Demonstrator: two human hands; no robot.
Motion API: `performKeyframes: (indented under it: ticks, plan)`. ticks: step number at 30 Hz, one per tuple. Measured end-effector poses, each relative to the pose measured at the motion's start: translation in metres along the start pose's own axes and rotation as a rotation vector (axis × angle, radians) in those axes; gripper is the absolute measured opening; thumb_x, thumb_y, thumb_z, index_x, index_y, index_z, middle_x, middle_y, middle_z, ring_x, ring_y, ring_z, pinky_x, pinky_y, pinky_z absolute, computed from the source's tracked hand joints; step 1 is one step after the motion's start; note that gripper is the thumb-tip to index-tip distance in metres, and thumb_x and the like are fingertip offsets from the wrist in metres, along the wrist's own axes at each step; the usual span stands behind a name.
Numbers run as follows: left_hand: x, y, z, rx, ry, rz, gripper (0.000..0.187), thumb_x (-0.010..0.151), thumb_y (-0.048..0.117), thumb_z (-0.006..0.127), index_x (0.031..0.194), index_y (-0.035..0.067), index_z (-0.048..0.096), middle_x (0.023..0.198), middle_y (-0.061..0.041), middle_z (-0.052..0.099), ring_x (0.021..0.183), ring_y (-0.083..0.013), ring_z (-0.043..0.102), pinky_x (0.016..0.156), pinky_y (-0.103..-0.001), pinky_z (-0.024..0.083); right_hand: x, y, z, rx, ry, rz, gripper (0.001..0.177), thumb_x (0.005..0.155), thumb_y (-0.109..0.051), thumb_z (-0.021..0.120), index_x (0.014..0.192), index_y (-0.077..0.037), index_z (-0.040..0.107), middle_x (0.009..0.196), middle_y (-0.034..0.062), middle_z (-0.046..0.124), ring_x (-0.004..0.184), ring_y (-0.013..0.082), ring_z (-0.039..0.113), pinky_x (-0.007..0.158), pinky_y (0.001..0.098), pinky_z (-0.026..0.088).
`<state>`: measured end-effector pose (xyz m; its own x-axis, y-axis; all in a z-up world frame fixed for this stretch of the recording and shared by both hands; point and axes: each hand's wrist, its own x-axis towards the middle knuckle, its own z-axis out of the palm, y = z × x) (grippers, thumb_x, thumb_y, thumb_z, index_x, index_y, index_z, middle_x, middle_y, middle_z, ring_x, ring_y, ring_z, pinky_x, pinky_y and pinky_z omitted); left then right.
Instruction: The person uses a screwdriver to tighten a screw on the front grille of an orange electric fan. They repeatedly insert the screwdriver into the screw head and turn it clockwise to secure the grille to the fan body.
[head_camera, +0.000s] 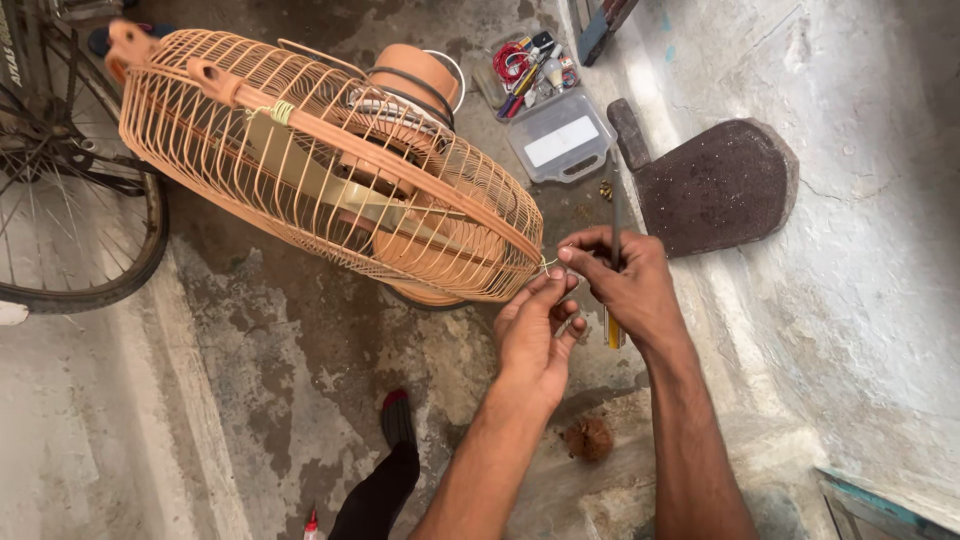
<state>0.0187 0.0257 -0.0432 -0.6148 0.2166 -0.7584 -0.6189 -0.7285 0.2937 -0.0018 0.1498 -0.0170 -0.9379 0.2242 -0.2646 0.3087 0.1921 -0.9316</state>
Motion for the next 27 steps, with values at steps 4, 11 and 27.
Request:
performKeyframes:
  ticks: [4,11,27]
  plan:
    - [0.023,-0.005,-0.013,-0.017,0.005,-0.021,0.008,0.091,0.006,0.071,0.098,0.006,0.068,0.089,-0.007,0.07,0.07,-0.0116,0.058,0.063,-0.029,0.051,0.009,0.009,0.01,-0.243,0.069,-0.061,0.014,0.094,-0.017,0.075,0.097,-0.003,0.077,0.067,-0.0004,0.062,0.055,0.0079,0.047,0.049,0.0252,0.035]
    - [0.038,0.0,-0.028,-0.212,-0.117,-0.114,0.009,0.091,-0.004,0.064,0.099,0.0,0.068,0.085,-0.008,0.068,0.068,-0.0103,0.058,0.059,-0.023,0.051,0.015,0.054,0.028,0.172,0.124,0.013,0.02,0.093,-0.019,0.073,0.1,-0.001,0.071,0.071,-0.0001,0.068,0.057,0.008,0.059,0.052,0.0247,0.049]
    - [0.002,0.012,0.008,-0.434,-0.025,-0.087,0.013,0.093,0.0,0.066,0.104,-0.005,0.066,0.093,-0.011,0.069,0.079,-0.0145,0.066,0.068,-0.024,0.059,-0.019,0.057,0.004,-0.036,0.159,-0.214,0.037,0.088,-0.005,0.076,0.124,-0.01,0.074,0.121,0.0089,0.073,0.066,0.0076,0.058,0.05,0.0202,0.048]
